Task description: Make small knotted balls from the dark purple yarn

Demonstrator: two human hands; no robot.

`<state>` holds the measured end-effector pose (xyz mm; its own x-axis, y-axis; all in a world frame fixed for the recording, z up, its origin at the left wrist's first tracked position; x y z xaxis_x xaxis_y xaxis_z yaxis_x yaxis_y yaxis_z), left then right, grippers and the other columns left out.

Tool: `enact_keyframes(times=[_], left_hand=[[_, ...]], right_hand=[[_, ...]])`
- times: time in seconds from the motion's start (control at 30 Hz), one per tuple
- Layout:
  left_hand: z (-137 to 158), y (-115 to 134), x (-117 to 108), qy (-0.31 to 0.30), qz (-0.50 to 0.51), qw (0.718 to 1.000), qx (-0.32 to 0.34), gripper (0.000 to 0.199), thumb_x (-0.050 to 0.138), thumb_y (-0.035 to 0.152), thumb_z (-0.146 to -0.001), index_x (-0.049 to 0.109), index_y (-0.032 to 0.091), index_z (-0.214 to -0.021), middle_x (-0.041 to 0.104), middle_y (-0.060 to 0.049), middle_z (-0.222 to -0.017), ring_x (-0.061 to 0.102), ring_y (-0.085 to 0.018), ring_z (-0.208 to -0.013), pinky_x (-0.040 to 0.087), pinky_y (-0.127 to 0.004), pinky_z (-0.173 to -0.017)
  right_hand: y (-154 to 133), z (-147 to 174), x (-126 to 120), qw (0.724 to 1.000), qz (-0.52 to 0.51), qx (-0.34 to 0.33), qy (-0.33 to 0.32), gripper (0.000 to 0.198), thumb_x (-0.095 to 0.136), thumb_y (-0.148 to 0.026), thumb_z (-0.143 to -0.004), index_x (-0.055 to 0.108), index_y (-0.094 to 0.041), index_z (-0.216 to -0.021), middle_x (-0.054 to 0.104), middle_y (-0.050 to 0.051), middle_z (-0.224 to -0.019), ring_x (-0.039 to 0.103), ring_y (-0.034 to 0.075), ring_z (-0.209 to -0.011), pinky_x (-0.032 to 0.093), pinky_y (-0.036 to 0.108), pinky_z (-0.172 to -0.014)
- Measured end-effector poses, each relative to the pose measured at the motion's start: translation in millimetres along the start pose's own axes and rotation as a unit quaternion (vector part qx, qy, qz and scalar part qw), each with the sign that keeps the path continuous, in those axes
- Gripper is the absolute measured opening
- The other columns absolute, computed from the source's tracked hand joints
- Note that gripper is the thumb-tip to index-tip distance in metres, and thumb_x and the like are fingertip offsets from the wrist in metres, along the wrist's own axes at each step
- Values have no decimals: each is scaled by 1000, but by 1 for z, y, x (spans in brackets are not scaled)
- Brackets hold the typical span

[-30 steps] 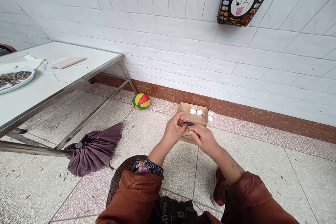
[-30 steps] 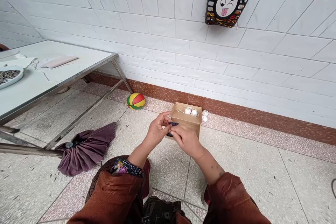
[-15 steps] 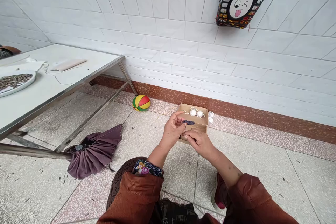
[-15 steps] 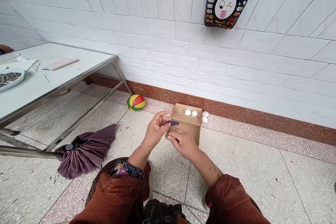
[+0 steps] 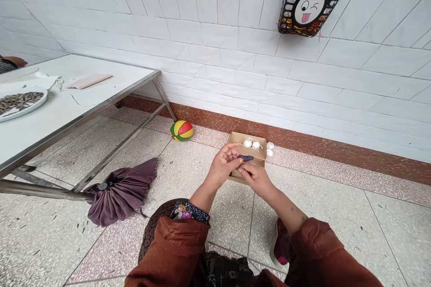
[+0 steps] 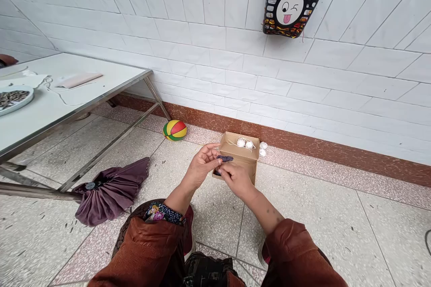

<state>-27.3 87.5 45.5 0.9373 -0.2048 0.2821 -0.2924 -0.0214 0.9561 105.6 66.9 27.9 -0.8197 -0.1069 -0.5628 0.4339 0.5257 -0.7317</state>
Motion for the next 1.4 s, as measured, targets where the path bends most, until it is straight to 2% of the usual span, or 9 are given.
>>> enact_keyframes(times=[0.13,0.33,0.5,0.67,0.77,0.93,1.17,1.3,1.4], left_hand=[[-2,0,-10,46,-86,994,43,45,71,22,-75,56,20,-117,57,2,-83,53,-10,-71,43,-25,-71],[4,-6,2,-74,-60,995,-13,48,75,25,-73,58,22,-117,55,2,-82,52,-10,-70,42,-24,-69],[4,-1,1,-52,15,998,-16,40,74,24,-75,63,19,-112,58,0,-84,55,-10,-75,43,-24,-72],[-2,3,-11,31,-118,991,54,31,67,14,-72,67,19,-103,59,-1,-84,56,-12,-78,44,-25,-75],[0,3,-8,4,-174,983,64,37,65,10,-68,68,19,-104,58,0,-82,54,-12,-76,44,-26,-74],[7,3,1,-73,-64,995,5,36,66,16,-74,66,18,-109,55,0,-81,51,-10,-72,41,-22,-67],[-2,7,-12,30,-104,993,54,38,62,12,-73,63,18,-111,52,2,-79,51,-9,-71,41,-22,-69],[0,7,-10,1,-215,973,85,45,58,4,-67,67,19,-108,54,1,-82,51,-10,-74,42,-24,-70],[5,5,-1,-82,-173,980,45,47,59,5,-68,66,19,-112,54,1,-81,50,-10,-73,41,-24,-70]], right_hand=[[-24,3,-10,999,15,-46,5,21,48,-28,-99,68,-24,-102,72,5,-92,68,19,-85,54,33,-79],[2,-11,-46,988,15,30,154,17,54,-31,-95,67,-23,-90,71,4,-86,66,20,-81,53,34,-76],[11,-3,-19,998,6,21,62,19,49,-29,-97,67,-22,-94,71,4,-85,66,20,-79,53,32,-73],[-17,4,-20,998,27,-43,21,18,49,-28,-98,66,-22,-98,68,5,-87,65,20,-81,52,32,-74],[-19,-4,-36,996,23,-36,72,16,52,-29,-97,67,-23,-93,67,4,-83,63,20,-79,51,32,-72],[2,-10,-29,997,-9,6,78,21,51,-31,-98,66,-22,-87,65,3,-79,62,18,-75,51,31,-70],[-18,8,-6,996,36,-63,-50,21,46,-30,-101,65,-21,-99,66,5,-88,64,18,-83,51,31,-75],[-25,0,-27,995,59,-71,22,19,48,-31,-100,64,-21,-99,65,6,-86,62,19,-80,51,31,-73],[-13,-9,-38,995,41,-27,88,19,49,-30,-99,65,-22,-93,66,4,-83,63,19,-80,51,32,-75]])
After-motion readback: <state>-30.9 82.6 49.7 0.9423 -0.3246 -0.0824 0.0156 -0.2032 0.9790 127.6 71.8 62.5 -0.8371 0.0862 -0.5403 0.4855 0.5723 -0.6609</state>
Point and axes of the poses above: each hand's wrist, its own z-axis away from the middle knuckle, its own x-axis out of the palm, y = z × x, the point moved 5 cm from there along -z, towards the middle knuckle
